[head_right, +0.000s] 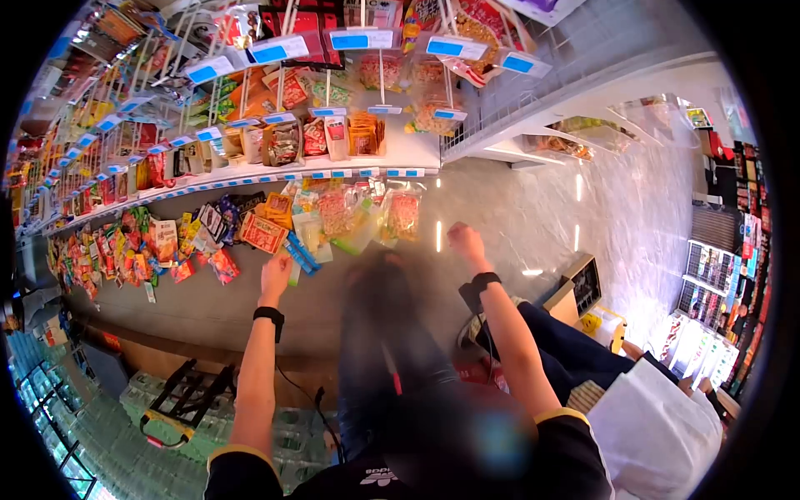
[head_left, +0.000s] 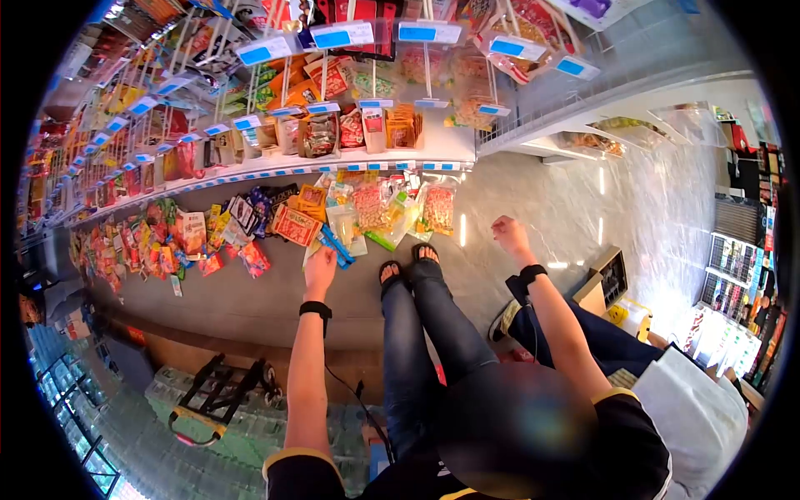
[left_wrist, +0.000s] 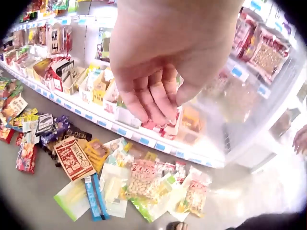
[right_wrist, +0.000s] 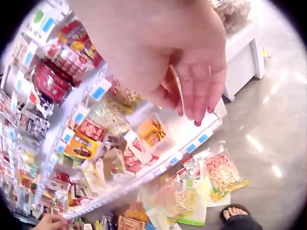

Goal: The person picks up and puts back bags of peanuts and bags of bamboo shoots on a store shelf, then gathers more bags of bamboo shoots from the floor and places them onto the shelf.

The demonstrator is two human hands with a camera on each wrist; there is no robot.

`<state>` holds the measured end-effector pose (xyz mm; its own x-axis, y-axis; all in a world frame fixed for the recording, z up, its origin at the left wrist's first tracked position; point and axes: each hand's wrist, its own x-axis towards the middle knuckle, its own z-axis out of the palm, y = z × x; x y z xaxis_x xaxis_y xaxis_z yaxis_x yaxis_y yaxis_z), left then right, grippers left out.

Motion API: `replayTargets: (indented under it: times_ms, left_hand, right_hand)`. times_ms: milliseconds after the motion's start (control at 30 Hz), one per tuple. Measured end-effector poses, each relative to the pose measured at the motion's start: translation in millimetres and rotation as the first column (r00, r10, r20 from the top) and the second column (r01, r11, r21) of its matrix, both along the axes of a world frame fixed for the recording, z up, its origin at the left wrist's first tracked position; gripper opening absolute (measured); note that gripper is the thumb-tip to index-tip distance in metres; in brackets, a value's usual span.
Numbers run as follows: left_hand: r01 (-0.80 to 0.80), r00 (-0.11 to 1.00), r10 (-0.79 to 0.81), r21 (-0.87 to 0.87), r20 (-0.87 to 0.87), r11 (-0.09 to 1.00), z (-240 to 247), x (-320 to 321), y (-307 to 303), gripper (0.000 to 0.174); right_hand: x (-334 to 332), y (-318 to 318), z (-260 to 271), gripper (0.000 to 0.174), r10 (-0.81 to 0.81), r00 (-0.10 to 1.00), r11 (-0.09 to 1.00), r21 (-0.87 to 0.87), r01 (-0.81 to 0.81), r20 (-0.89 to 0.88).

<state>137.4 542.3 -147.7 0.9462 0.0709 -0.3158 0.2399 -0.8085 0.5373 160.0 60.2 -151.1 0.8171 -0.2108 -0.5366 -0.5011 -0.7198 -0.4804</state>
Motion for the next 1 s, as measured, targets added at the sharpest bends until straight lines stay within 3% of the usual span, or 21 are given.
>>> replayTargets:
  times_ms: [67,233,333,433,533,600,633,733,767,867,1000]
  left_hand:
    - [-0.027,1.0,0.027,-0.006,-0.007,1.0,-58,7,-3,0.018]
    - [-0.078,0.989,0.069,-0.067,-0.129,0.995,-192,18,-18,0.019]
    - [0.026,1.0,-0.026,0.053,0.004,0.998,-282,33,-20,0.045]
    - [-0.016,0.999,0.022,0.149,-0.033,0.989,-373,51,-32,0.082]
    - [-0.032,0.999,0.036,0.131,-0.029,0.991,-438,59,-53,0.098]
    - [-0.084,0.994,0.075,0.114,0.08,0.99,-466,64,-62,0.101]
    - [-0.111,0.985,0.097,0.095,0.14,0.989,-479,69,-69,0.102]
    - [-0.139,0.971,0.094,0.198,0.218,0.97,-501,75,-82,0.103]
    - [-0.158,0.981,0.128,0.221,0.143,0.962,-500,79,-88,0.105]
    - [-0.132,0.982,0.089,0.272,0.165,0.953,-511,80,-97,0.107]
    - [-0.023,0.985,-0.017,0.231,0.173,0.973,-505,67,-111,0.107]
  right_hand:
    - [4,10,-51,0.01,0.059,0.998,0.995,-0.084,-0.058,0.009]
    - [9,25,-171,0.024,0.137,0.99,0.988,-0.074,-0.136,0.008]
    - [27,35,-253,0.051,0.173,0.985,0.977,-0.131,-0.169,0.019]
    - [41,40,-357,0.078,0.181,0.982,0.961,-0.222,-0.167,0.045]
    - [35,53,-442,0.094,0.122,0.991,0.962,-0.252,-0.103,0.06]
    - [43,59,-471,0.1,0.085,0.991,0.964,-0.261,-0.056,0.101]
    - [55,72,-458,0.101,0.075,0.995,0.956,-0.287,-0.054,0.063]
    - [59,79,-472,0.102,0.186,0.97,0.925,-0.359,-0.12,0.156]
    - [59,76,-488,0.1,0.17,0.972,0.935,-0.338,-0.107,0.163]
    - [58,90,-506,0.099,0.27,0.948,0.874,-0.456,-0.169,0.166]
    - [44,108,-521,0.097,0.459,0.866,0.812,-0.488,-0.32,0.196]
